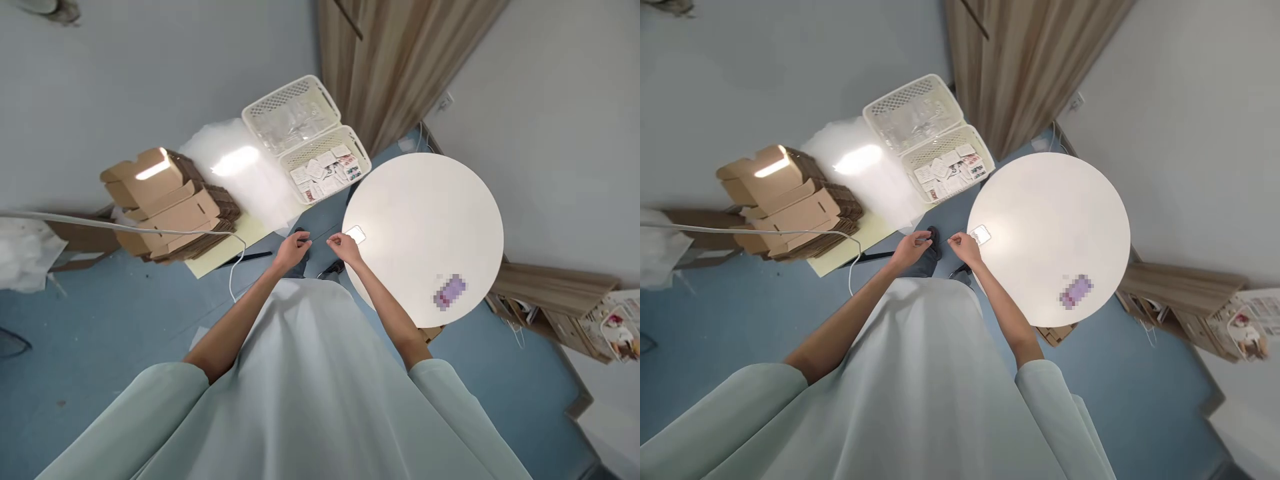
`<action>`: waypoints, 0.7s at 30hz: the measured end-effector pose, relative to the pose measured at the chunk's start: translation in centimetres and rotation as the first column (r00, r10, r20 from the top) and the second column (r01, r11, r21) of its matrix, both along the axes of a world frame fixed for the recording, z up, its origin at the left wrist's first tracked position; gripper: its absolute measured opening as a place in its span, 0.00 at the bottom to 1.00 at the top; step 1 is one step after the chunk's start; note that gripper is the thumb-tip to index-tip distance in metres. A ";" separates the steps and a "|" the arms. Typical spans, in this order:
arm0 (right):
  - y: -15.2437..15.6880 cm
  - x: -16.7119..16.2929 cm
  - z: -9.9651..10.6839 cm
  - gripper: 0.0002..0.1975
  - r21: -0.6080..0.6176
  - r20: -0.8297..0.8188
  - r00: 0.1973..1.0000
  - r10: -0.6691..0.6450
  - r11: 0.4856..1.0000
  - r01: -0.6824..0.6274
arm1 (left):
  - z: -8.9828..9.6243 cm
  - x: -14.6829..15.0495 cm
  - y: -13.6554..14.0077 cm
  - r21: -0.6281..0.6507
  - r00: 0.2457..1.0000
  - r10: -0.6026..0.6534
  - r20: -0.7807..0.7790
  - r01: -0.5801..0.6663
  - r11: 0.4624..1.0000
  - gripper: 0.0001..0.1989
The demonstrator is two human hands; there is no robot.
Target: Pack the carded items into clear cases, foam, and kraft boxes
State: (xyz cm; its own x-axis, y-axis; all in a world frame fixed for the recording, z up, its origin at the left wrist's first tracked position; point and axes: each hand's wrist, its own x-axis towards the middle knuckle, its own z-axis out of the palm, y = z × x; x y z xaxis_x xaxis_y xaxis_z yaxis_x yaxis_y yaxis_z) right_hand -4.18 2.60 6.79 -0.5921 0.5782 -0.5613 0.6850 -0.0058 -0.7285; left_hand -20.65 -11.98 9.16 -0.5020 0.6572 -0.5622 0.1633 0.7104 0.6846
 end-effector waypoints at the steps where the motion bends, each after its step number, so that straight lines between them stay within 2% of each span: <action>1: 0.0 -0.9 0.1 0.05 0.001 -0.007 0.999 0.045 0.999 -0.045 | 0.1 -0.5 -0.8 -0.001 0.999 0.030 -0.014 -0.030 1.000 0.21; 5: -0.3 -4.1 1.0 0.05 0.029 -0.029 0.982 0.185 0.982 -0.184 | -0.6 -2.8 -2.9 0.007 0.991 0.121 -0.063 -0.121 0.993 0.21; 9: -0.5 -6.3 2.6 0.05 0.072 -0.016 0.970 0.241 0.968 -0.240 | -2.5 -5.3 -3.1 -0.035 0.983 0.126 -0.132 -0.132 0.991 0.22; 16: -1.2 -7.5 5.5 0.05 0.136 0.049 0.977 0.206 0.968 -0.211 | -6.1 -10.7 -0.2 -0.085 0.962 -0.020 -0.271 -0.003 0.996 0.27; 21: -2.1 -7.6 6.9 0.05 0.149 0.123 0.983 0.134 0.977 -0.152 | -7.6 -13.0 1.5 -0.153 0.939 -0.160 -0.304 0.118 0.981 0.29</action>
State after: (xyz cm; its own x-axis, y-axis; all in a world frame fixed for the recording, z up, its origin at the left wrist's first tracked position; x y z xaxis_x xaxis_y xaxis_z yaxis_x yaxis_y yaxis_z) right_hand -11.82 0.48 13.69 -0.6138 0.5786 -0.5371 0.7474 0.2065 -0.6315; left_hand -33.62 -10.47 1.52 -0.5752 0.6650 -0.4763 0.4583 0.7443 0.4857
